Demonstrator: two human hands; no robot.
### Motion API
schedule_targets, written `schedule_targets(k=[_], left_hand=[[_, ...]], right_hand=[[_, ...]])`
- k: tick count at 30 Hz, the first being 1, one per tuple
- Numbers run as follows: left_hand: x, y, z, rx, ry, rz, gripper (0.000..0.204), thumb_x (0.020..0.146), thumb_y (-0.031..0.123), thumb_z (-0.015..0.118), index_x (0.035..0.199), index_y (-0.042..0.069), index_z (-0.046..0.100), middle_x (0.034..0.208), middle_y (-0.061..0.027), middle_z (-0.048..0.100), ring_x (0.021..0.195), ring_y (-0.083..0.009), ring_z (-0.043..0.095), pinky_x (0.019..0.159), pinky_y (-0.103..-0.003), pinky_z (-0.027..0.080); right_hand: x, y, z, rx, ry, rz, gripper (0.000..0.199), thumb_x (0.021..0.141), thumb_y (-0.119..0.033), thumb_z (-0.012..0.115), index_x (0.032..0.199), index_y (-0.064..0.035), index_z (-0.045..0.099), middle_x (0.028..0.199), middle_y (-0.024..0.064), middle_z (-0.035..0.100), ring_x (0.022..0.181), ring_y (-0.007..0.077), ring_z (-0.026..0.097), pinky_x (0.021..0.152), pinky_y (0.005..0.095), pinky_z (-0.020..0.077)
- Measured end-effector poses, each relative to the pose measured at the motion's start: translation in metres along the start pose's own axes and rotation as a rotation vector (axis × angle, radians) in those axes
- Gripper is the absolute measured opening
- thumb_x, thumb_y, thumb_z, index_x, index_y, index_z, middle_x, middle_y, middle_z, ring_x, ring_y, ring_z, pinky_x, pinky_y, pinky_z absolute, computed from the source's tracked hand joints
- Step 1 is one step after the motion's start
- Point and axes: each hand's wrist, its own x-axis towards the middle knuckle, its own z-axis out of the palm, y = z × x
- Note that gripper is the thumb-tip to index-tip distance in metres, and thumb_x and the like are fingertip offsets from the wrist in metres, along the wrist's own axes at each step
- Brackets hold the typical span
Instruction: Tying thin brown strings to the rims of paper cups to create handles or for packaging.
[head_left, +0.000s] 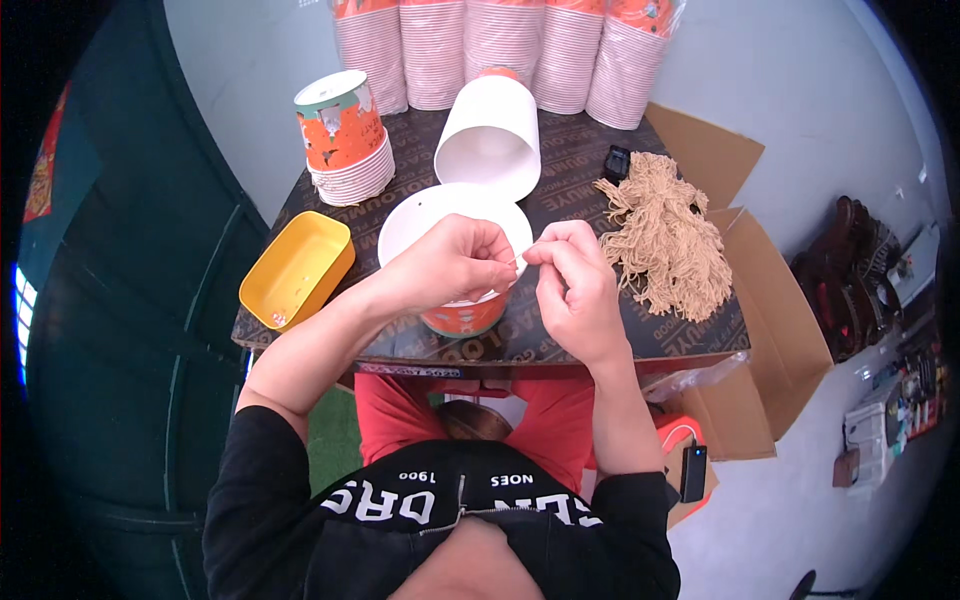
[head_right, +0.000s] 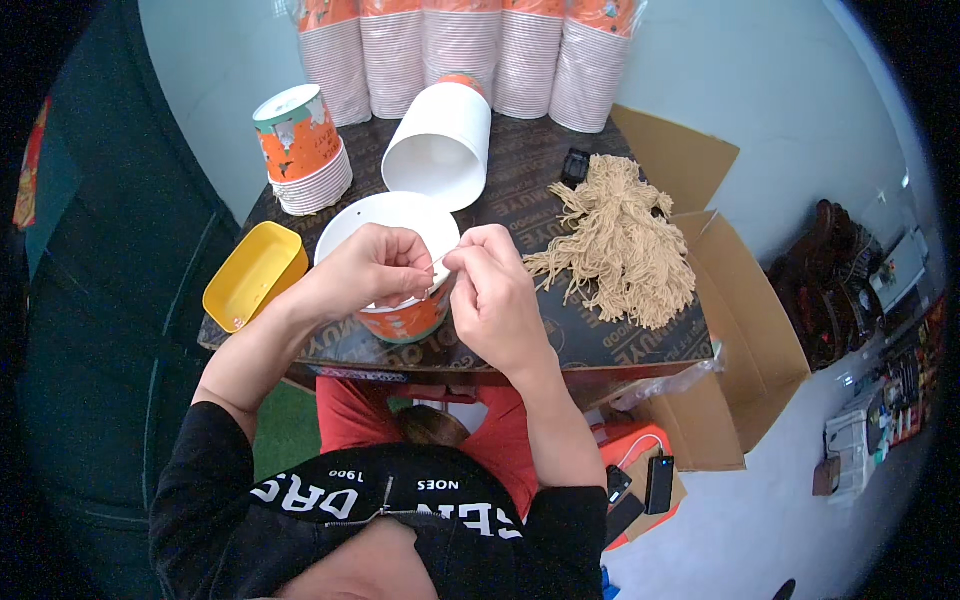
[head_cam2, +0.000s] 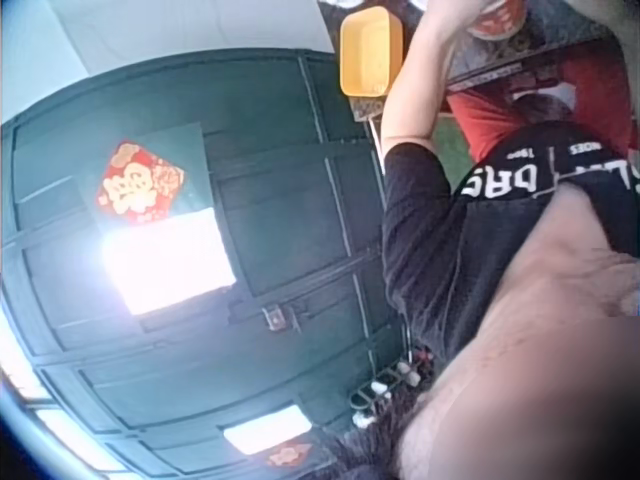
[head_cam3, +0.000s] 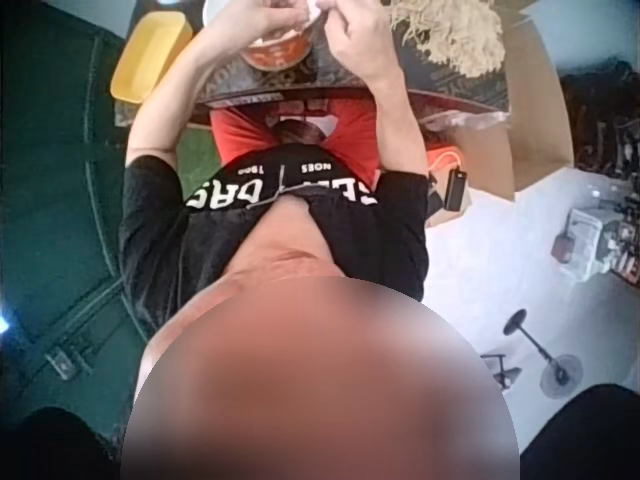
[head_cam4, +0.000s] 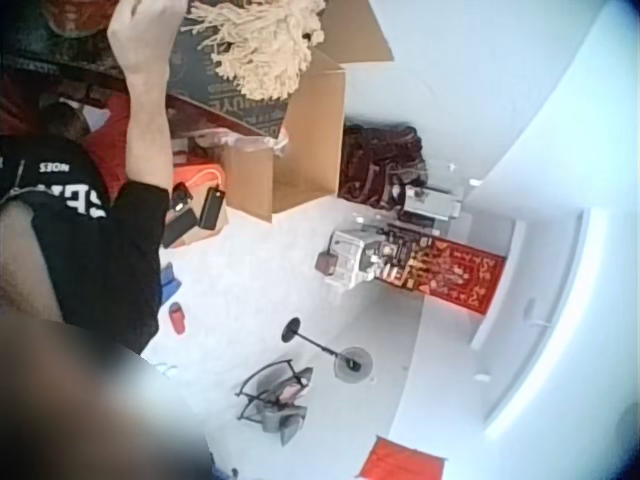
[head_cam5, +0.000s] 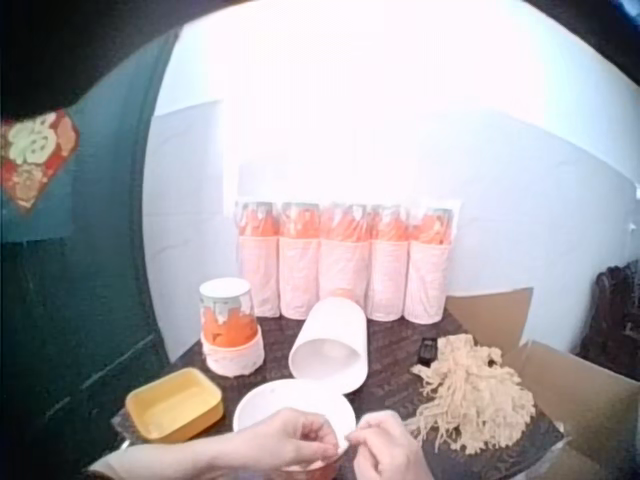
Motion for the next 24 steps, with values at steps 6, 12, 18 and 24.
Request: schedule_targets(k=[6,12,18,24], left_hand=[[0.001,-0.001,-0.004,-0.055,-0.03,-0.028,0.008,0.089,0.005,0.069,0.086,0.0,0.064,0.072,-0.0005,0.061,0.059,-0.0043,0.053,0.05,-0.019,0.042],[0.005,-0.005,-0.005,-0.09,-0.067,-0.01,0.007,0.089,0.004,0.069,0.087,-0.001,0.064,0.072,-0.0009,0.062,0.058,-0.0047,0.054,0.05,-0.02,0.042],[0.004,0.001,-0.003,-0.079,-0.023,-0.035,0.008,0.088,0.002,0.069,0.088,-0.002,0.061,0.074,-0.0041,0.062,0.059,-0.008,0.055,0.049,-0.021,0.041],[0.009,-0.007,-0.004,-0.114,0.017,-0.005,0.007,0.084,-0.005,0.066,0.083,-0.002,0.06,0.069,-0.0062,0.061,0.057,-0.011,0.056,0.049,-0.024,0.043]], right_hand=[[-0.009,0.005,0.006,0.078,-0.013,0.072,0.019,0.081,0.009,0.06,0.098,0.0037,0.064,0.102,0.0091,0.058,0.086,0.0165,0.06,0.068,0.0288,0.0479],[-0.01,0.011,0.013,0.051,0.011,0.047,0.015,0.081,0.008,0.062,0.095,0.0029,0.062,0.102,0.0089,0.058,0.08,0.0149,0.058,0.064,0.0271,0.0467],[-0.011,0.001,0.015,0.016,0.052,0.072,0.011,0.08,0.007,0.064,0.087,0.0019,0.057,0.096,0.0149,0.056,0.083,0.0319,0.061,0.072,0.0394,0.0501],[-0.014,0.003,0.018,-0.016,0.089,-0.099,0.012,0.08,0.006,0.065,0.087,0.0016,0.057,0.093,0.0141,0.057,0.081,0.0308,0.062,0.07,0.0387,0.0503]])
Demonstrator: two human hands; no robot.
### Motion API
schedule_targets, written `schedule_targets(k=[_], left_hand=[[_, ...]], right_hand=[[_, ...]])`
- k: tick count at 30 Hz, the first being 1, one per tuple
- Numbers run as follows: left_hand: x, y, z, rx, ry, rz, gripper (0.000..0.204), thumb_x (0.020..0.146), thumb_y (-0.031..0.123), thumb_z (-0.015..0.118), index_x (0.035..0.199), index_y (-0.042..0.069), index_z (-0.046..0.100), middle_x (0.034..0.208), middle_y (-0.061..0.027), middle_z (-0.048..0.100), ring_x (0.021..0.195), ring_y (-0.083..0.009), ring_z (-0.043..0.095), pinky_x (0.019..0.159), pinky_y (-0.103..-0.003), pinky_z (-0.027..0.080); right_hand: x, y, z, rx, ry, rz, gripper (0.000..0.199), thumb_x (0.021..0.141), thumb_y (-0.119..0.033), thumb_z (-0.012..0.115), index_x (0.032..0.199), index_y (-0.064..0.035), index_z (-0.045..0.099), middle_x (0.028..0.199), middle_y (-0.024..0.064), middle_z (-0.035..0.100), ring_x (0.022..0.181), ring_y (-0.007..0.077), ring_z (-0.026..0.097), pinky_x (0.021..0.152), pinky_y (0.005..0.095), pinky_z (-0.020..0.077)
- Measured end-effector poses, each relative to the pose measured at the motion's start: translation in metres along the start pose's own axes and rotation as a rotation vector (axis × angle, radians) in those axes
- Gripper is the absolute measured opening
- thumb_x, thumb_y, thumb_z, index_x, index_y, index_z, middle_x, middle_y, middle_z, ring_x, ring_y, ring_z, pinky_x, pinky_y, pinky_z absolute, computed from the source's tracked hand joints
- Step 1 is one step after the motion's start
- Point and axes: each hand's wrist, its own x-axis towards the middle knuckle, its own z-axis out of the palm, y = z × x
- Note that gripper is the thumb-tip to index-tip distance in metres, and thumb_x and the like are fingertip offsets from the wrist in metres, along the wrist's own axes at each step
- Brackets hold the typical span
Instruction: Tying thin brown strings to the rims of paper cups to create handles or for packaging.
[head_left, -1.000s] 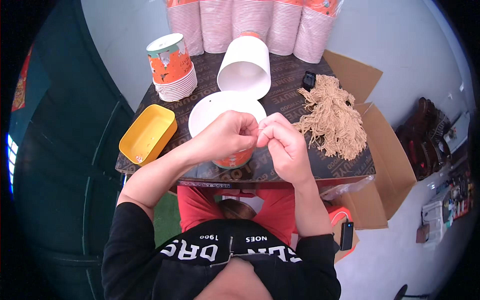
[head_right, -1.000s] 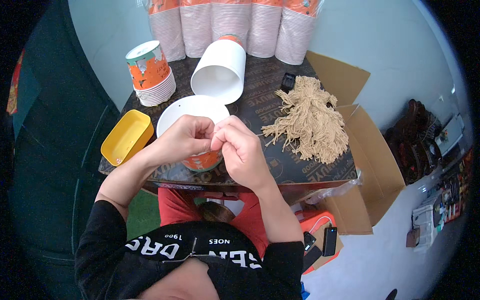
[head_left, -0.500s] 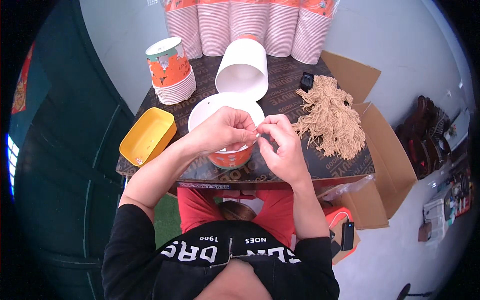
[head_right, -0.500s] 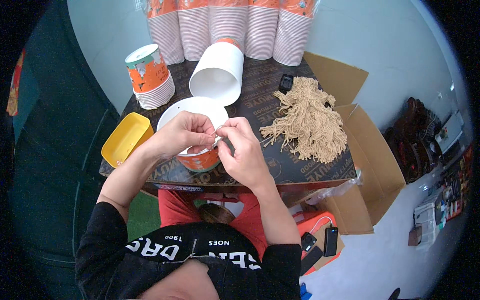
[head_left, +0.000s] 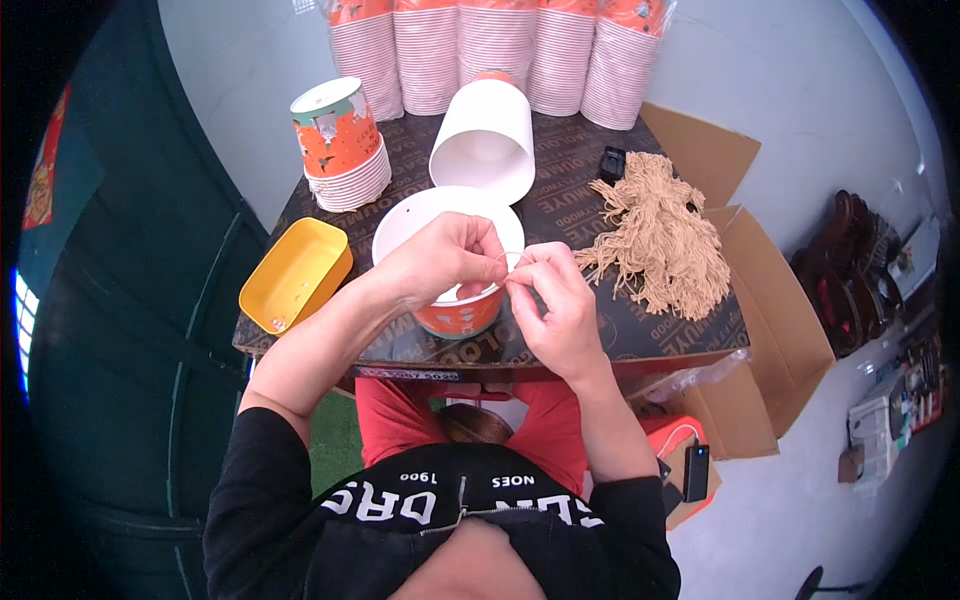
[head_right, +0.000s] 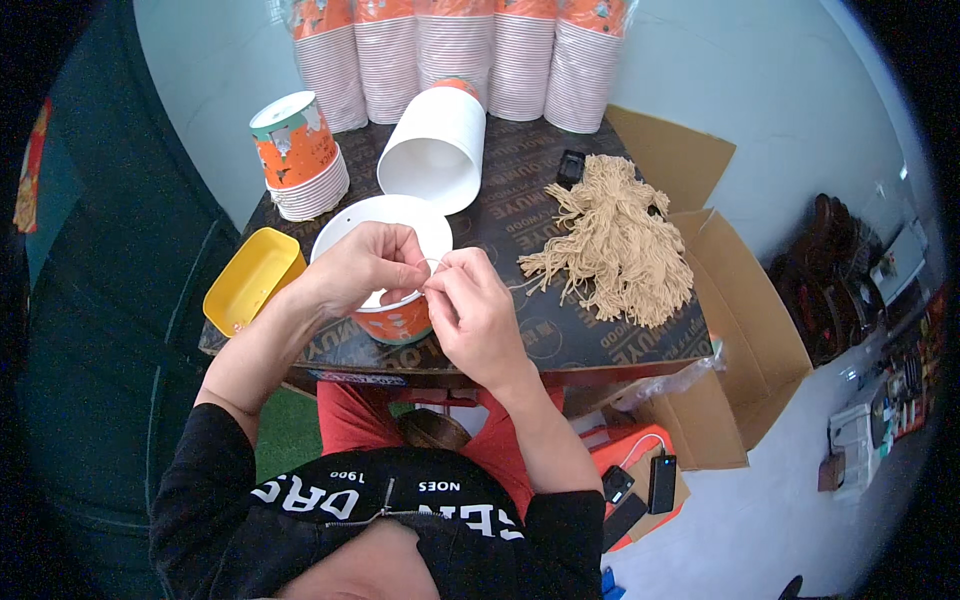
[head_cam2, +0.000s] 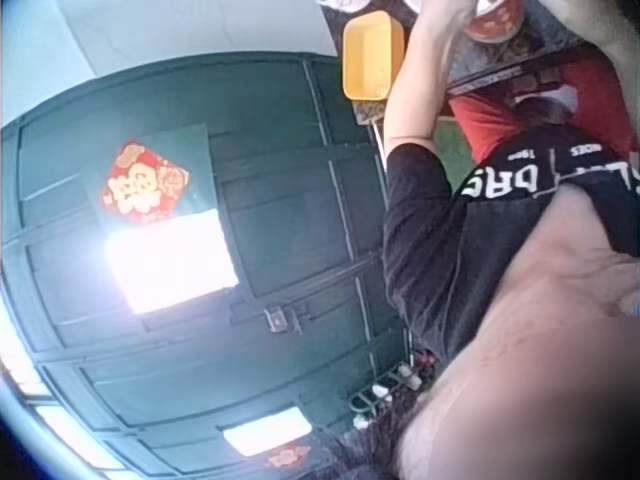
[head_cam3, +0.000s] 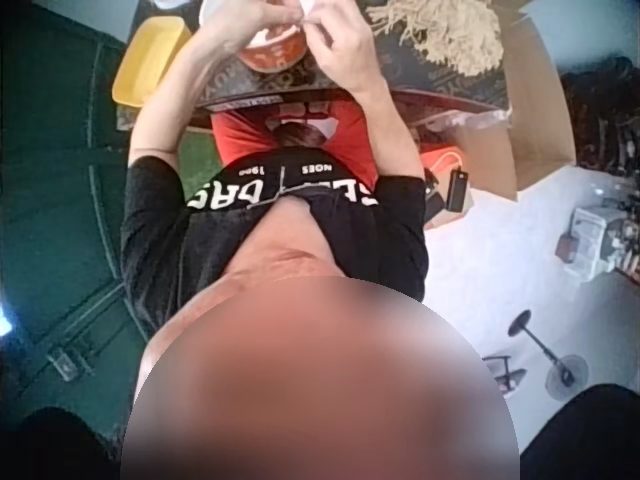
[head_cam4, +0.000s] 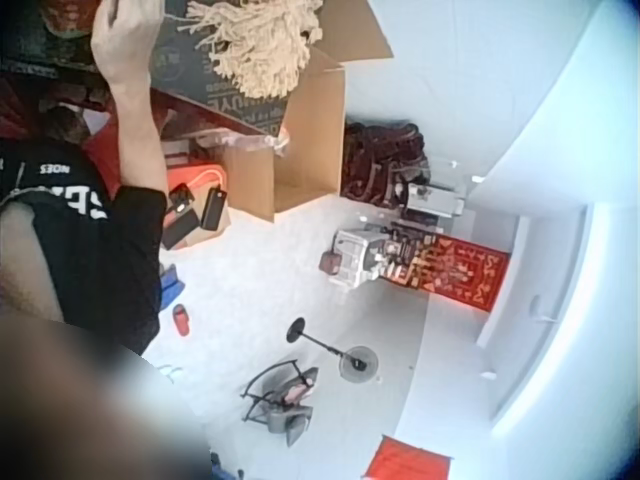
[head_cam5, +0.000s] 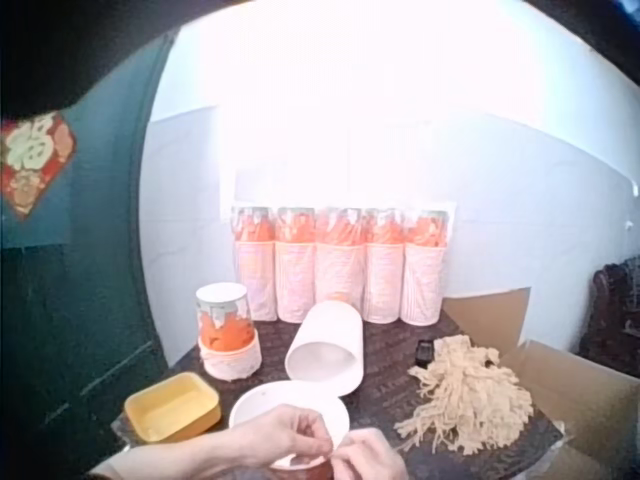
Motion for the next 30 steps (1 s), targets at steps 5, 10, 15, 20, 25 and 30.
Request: schedule_targets(k=[5,10,15,20,25,30], left_hand=[[-0.001,0.001,0.002,0.055,-0.017,0.031,0.01,0.082,-0.004,0.068,0.081,-0.001,0.059,0.071,-0.0048,0.061,0.059,-0.0098,0.055,0.051,-0.023,0.043],[-0.004,-0.001,0.01,0.214,0.039,0.117,0.01,0.082,-0.003,0.066,0.081,0.001,0.057,0.07,-0.0033,0.06,0.062,-0.0098,0.056,0.054,-0.026,0.045],[-0.01,-0.012,0.024,0.717,0.269,0.426,0.011,0.081,-0.004,0.063,0.088,0.0,0.055,0.076,-0.0117,0.062,0.066,-0.0212,0.063,0.061,-0.033,0.05],[-0.011,-0.02,0.028,0.957,0.44,0.664,0.017,0.081,-0.004,0.065,0.093,0.0,0.055,0.082,-0.0148,0.063,0.069,-0.0293,0.065,0.062,-0.037,0.052],[-0.012,-0.028,0.025,1.029,0.495,0.686,0.015,0.082,-0.003,0.067,0.095,0.0,0.059,0.08,-0.0153,0.065,0.071,-0.0303,0.069,0.06,-0.036,0.053],[-0.014,-0.031,0.023,0.874,0.501,0.609,0.011,0.083,0.0,0.069,0.09,-0.001,0.061,0.078,-0.0142,0.067,0.068,-0.0243,0.069,0.06,-0.033,0.053]], right_hand=[[0.002,0.016,0.001,0.068,-0.013,0.109,0.008,0.085,0.006,0.062,0.093,0.0037,0.061,0.099,0.0156,0.061,0.083,0.0313,0.063,0.073,0.0363,0.0514],[0.001,0.018,0.004,0.097,-0.028,0.135,0.01,0.086,0.007,0.06,0.096,0.0047,0.062,0.101,0.0155,0.061,0.085,0.0314,0.064,0.074,0.0363,0.0515],[0.0,0.019,0.007,0.087,-0.017,0.128,0.011,0.086,0.006,0.06,0.097,0.0054,0.062,0.099,0.0153,0.06,0.085,0.0303,0.064,0.074,0.0369,0.0513],[0.0,0.02,0.008,0.122,-0.034,0.187,0.017,0.09,0.005,0.058,0.105,0.0055,0.064,0.099,0.0142,0.06,0.086,0.0261,0.063,0.074,0.0335,0.051],[0.004,0.026,0.006,0.147,-0.073,0.186,0.02,0.094,0.002,0.056,0.112,0.0053,0.065,0.101,0.0141,0.061,0.089,0.0228,0.063,0.078,0.0316,0.0511],[0.011,0.021,0.0,0.258,-0.187,0.314,0.018,0.093,0.0,0.056,0.108,0.0037,0.066,0.1,0.0142,0.061,0.086,0.0273,0.064,0.077,0.0348,0.0513]])
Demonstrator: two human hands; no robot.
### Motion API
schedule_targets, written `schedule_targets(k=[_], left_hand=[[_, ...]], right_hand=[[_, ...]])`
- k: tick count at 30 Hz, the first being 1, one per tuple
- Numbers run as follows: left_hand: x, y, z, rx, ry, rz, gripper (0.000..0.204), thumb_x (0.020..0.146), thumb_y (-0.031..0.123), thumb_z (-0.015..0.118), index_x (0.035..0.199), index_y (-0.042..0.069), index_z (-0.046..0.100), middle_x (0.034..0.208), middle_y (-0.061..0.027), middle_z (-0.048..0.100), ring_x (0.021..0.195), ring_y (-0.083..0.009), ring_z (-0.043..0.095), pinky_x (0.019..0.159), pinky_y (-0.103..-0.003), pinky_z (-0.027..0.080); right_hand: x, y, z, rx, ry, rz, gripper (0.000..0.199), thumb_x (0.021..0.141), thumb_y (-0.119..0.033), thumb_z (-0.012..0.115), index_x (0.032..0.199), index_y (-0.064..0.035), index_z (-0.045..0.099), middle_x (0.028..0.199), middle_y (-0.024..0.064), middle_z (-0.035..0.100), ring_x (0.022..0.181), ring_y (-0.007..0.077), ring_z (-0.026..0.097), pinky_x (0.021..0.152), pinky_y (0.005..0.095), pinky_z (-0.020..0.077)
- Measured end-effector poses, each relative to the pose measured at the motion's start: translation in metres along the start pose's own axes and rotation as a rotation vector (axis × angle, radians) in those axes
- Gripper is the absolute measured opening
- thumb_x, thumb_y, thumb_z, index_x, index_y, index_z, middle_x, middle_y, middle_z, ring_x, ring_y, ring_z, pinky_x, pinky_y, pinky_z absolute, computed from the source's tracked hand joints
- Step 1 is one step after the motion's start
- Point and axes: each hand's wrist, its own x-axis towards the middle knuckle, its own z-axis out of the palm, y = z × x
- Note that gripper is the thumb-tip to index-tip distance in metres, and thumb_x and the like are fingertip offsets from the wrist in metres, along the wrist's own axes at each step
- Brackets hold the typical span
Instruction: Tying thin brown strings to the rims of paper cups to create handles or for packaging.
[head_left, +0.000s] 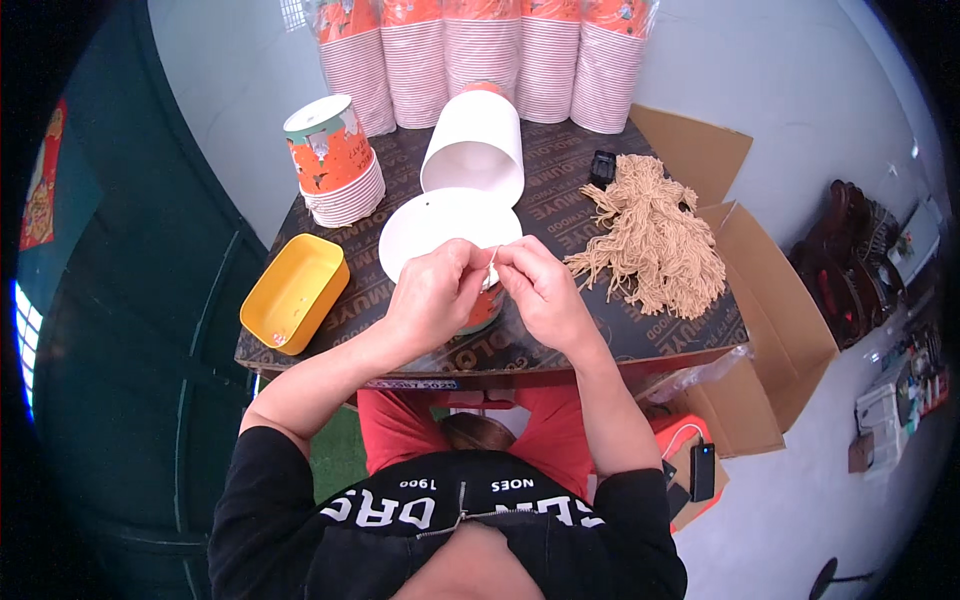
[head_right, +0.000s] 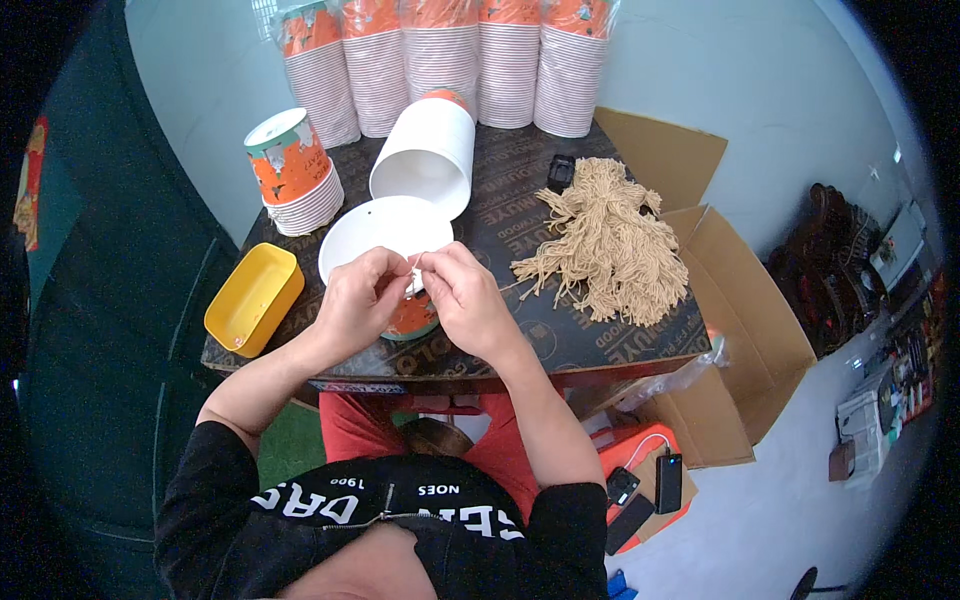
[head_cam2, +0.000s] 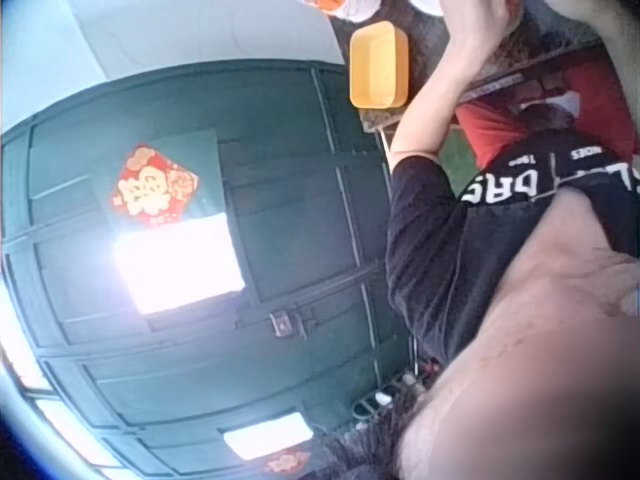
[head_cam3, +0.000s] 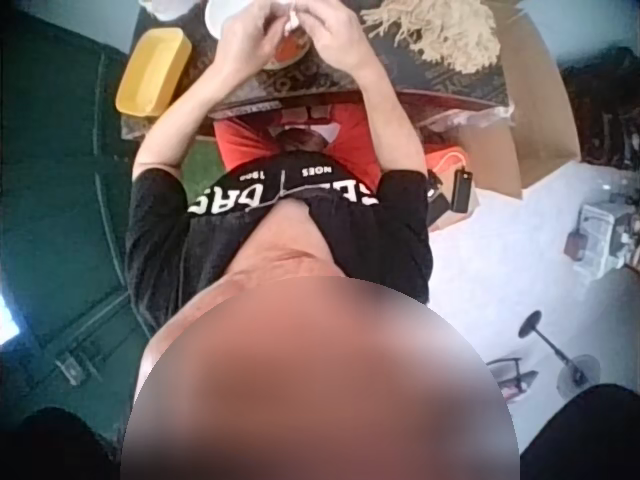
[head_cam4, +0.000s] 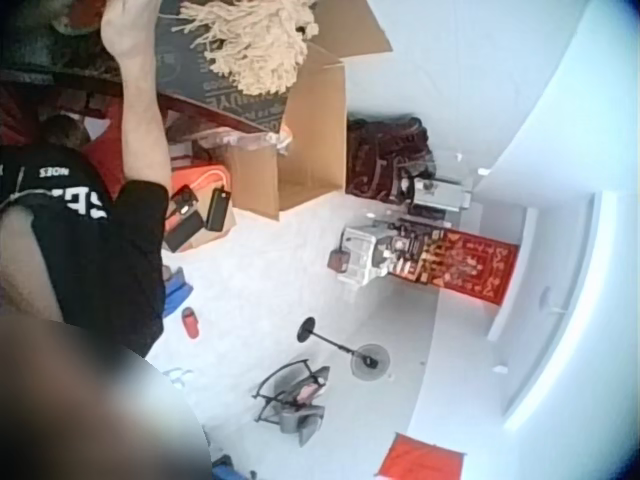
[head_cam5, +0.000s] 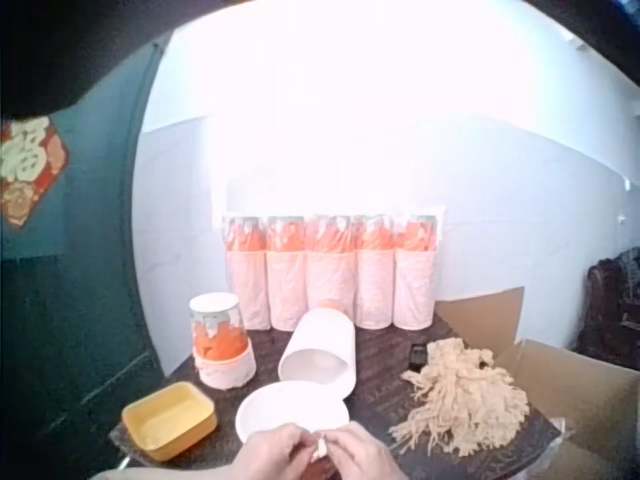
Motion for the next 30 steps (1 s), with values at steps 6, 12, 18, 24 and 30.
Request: schedule_targets(k=[6,12,18,24,30], left_hand=[[0.0,0.003,-0.003,-0.043,-0.025,-0.053,0.008,0.085,0.0,0.069,0.09,-0.001,0.062,0.077,-0.0124,0.067,0.066,-0.0195,0.067,0.059,-0.03,0.052],[0.006,0.009,-0.009,-0.126,-0.1,-0.15,0.006,0.086,0.002,0.065,0.088,-0.001,0.061,0.078,-0.0172,0.067,0.071,-0.0303,0.07,0.063,-0.037,0.054],[0.012,0.004,-0.011,-0.234,-0.134,-0.242,0.005,0.087,0.002,0.062,0.086,-0.003,0.06,0.072,-0.0149,0.065,0.064,-0.0218,0.065,0.059,-0.035,0.05],[0.013,0.005,-0.009,-0.201,-0.109,-0.314,0.007,0.085,0.003,0.058,0.083,-0.004,0.058,0.068,-0.0169,0.063,0.063,-0.0259,0.065,0.059,-0.038,0.05],[0.018,0.006,-0.006,-0.082,-0.097,-0.339,0.008,0.084,0.004,0.056,0.081,-0.004,0.057,0.071,-0.0225,0.063,0.07,-0.0388,0.066,0.064,-0.045,0.051]], right_hand=[[-0.001,-0.004,0.0,0.054,-0.025,0.095,0.01,0.09,-0.001,0.061,0.099,0.0038,0.063,0.099,0.0126,0.06,0.086,0.0242,0.064,0.075,0.0337,0.0508],[-0.006,0.001,0.008,-0.006,0.105,-0.021,0.008,0.086,0.003,0.063,0.093,0.0022,0.06,0.101,0.0133,0.058,0.081,0.0264,0.063,0.073,0.0353,0.0505],[-0.013,0.002,0.025,-0.326,0.336,-0.341,0.014,0.083,0.008,0.064,0.095,0.001,0.06,0.113,0.0166,0.052,0.079,0.0292,0.062,0.071,0.0378,0.052],[-0.031,-0.001,0.027,-0.427,0.308,-0.439,0.021,0.077,0.013,0.064,0.096,0.0057,0.058,0.119,0.0203,0.049,0.076,0.0245,0.06,0.07,0.0365,0.0515],[-0.042,0.011,0.024,-0.391,0.189,-0.492,0.023,0.073,0.018,0.061,0.092,0.0063,0.058,0.123,0.0218,0.046,0.072,0.0193,0.056,0.067,0.0319,0.0492]])
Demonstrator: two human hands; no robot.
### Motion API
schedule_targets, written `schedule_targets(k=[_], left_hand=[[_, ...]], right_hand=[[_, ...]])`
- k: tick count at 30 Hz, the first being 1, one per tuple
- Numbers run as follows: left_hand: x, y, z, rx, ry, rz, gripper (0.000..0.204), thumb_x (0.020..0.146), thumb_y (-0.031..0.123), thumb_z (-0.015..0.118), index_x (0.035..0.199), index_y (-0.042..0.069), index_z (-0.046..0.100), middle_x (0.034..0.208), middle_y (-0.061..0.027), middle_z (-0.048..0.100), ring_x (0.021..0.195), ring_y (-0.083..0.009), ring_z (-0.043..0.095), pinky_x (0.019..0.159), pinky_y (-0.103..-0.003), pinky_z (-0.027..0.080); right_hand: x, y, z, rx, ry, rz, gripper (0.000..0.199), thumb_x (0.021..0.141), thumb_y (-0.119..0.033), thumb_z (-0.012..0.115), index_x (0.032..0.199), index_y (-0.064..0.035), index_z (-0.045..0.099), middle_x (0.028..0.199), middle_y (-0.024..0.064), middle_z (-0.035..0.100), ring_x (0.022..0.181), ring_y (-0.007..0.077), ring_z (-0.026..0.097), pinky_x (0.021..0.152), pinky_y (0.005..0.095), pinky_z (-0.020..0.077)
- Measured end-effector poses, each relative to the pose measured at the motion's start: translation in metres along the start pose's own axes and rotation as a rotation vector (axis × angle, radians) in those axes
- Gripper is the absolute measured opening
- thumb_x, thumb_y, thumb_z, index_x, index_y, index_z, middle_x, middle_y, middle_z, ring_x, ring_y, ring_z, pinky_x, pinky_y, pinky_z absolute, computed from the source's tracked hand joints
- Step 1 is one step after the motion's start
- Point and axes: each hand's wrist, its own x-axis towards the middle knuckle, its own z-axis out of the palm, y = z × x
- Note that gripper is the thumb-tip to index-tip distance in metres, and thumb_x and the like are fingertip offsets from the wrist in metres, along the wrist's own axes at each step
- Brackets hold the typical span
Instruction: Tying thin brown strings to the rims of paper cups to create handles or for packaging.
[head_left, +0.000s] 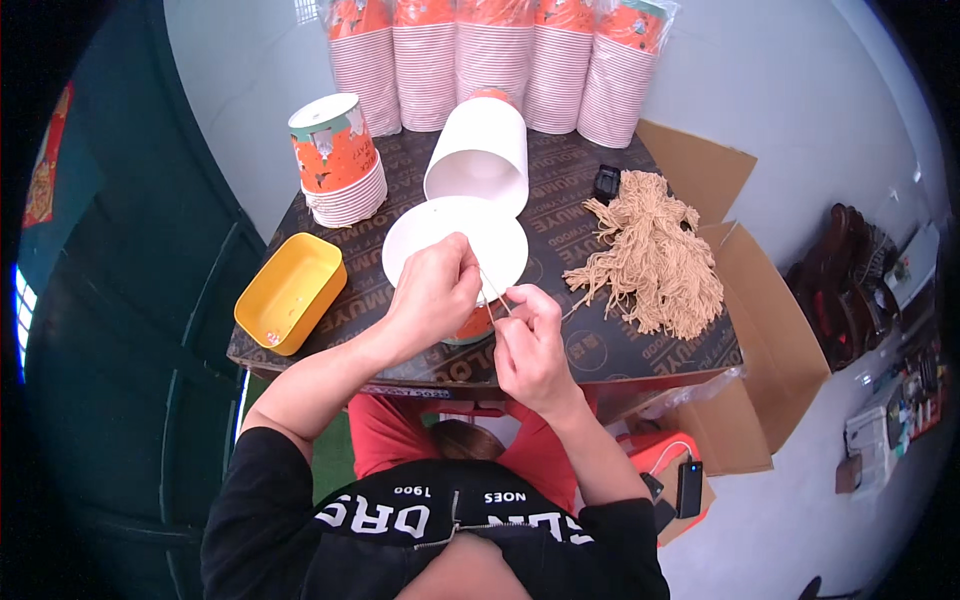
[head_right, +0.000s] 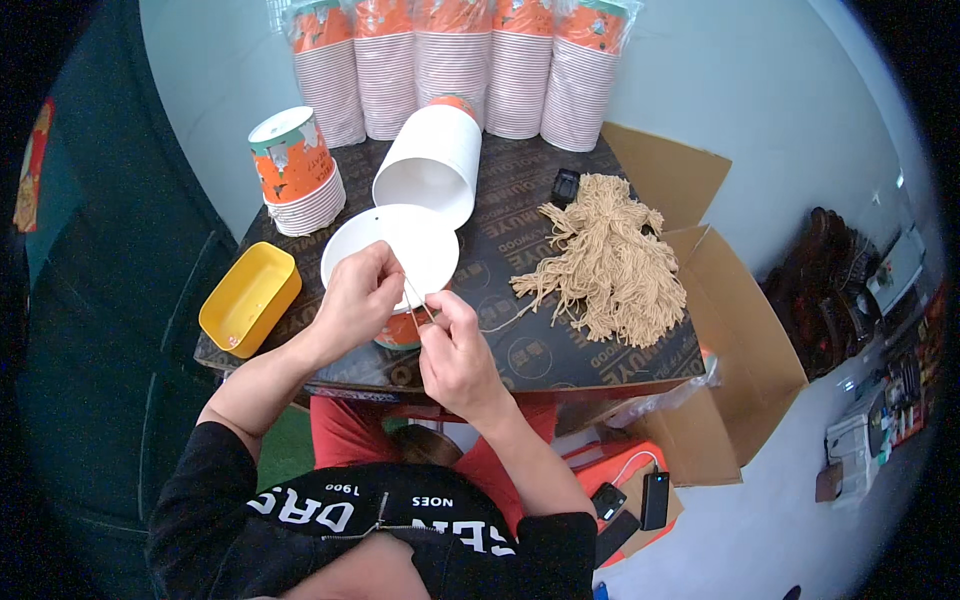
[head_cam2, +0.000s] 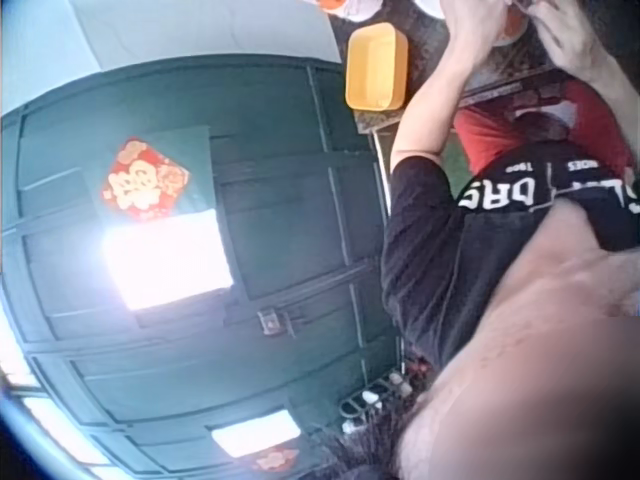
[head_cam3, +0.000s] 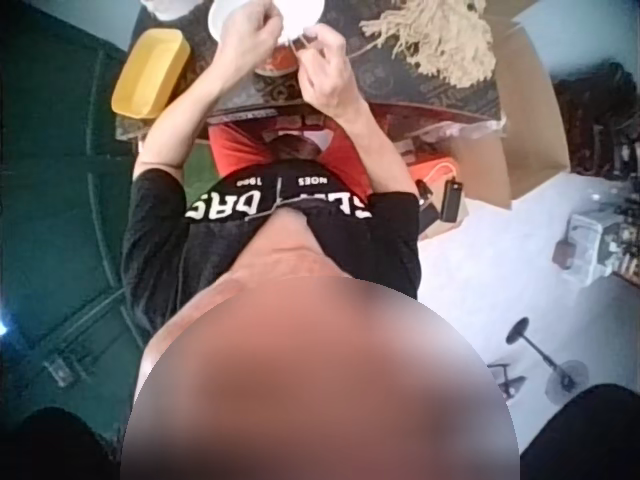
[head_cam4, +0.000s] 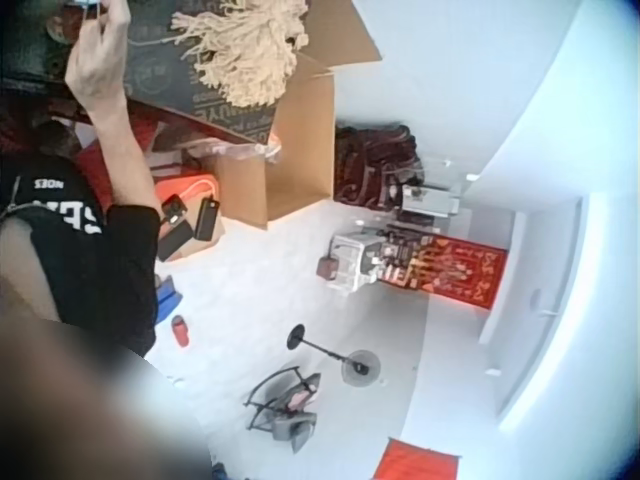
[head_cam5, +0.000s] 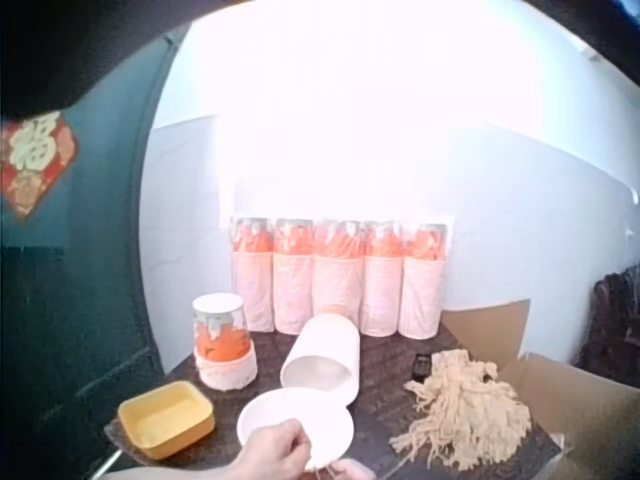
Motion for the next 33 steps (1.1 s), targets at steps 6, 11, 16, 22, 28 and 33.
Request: schedule_targets(k=[6,11,16,22,28,33], left_hand=[[0.002,-0.001,-0.004,0.013,0.005,0.0,0.007,0.084,0.004,0.057,0.083,-0.004,0.058,0.072,-0.0218,0.064,0.072,-0.038,0.068,0.064,-0.044,0.052],[-0.006,0.006,-0.01,-0.008,-0.021,0.007,0.006,0.083,0.003,0.06,0.084,-0.003,0.058,0.073,-0.0204,0.065,0.072,-0.0355,0.069,0.062,-0.042,0.053],[-0.019,0.005,-0.014,-0.016,-0.061,0.087,0.006,0.085,0.0,0.064,0.088,-0.002,0.059,0.073,-0.0077,0.063,0.066,-0.0118,0.061,0.06,-0.027,0.05],[-0.027,0.007,-0.018,-0.056,-0.116,0.099,0.006,0.085,0.0,0.065,0.088,-0.002,0.059,0.078,-0.008,0.064,0.069,-0.0121,0.063,0.061,-0.028,0.051],[-0.028,0.004,-0.018,-0.065,-0.093,0.161,0.006,0.086,0.0,0.065,0.089,-0.001,0.06,0.08,-0.0082,0.065,0.072,-0.0136,0.065,0.062,-0.028,0.052],[-0.025,0.004,-0.018,-0.087,-0.091,0.164,0.006,0.087,0.001,0.066,0.089,-0.001,0.061,0.08,-0.0081,0.065,0.073,-0.0141,0.065,0.064,-0.028,0.052]], right_hand=[[0.014,0.0,0.0,0.057,0.105,0.096,0.016,0.082,0.01,0.062,0.094,0.0019,0.056,0.112,0.0191,0.054,0.077,0.0275,0.059,0.07,0.0341,0.05],[0.013,0.0,0.007,0.225,0.188,0.307,0.01,0.087,0.007,0.061,0.094,0.0009,0.057,0.093,0.014,0.06,0.075,0.0233,0.06,0.065,0.0313,0.049],[0.017,-0.004,0.017,0.403,0.26,0.537,0.003,0.094,0.0,0.061,0.094,0.0004,0.058,0.073,0.0021,0.057,0.061,0.006,0.049,0.055,0.0235,0.0409],[0.02,-0.005,0.024,0.527,0.292,0.644,0.005,0.094,-0.002,0.064,0.095,0.0009,0.059,0.07,-0.0056,0.052,0.061,-0.0002,0.042,0.052,0.0194,0.035],[0.019,-0.009,0.025,0.427,0.277,0.638,0.005,0.093,-0.001,0.065,0.095,0.0008,0.061,0.069,-0.0016,0.054,0.058,0.0026,0.045,0.052,0.0216,0.0369],[0.021,-0.007,0.02,0.225,0.21,0.473,0.005,0.088,0.002,0.067,0.091,0.001,0.063,0.075,0.0074,0.057,0.06,0.0148,0.054,0.053,0.0284,0.042]])
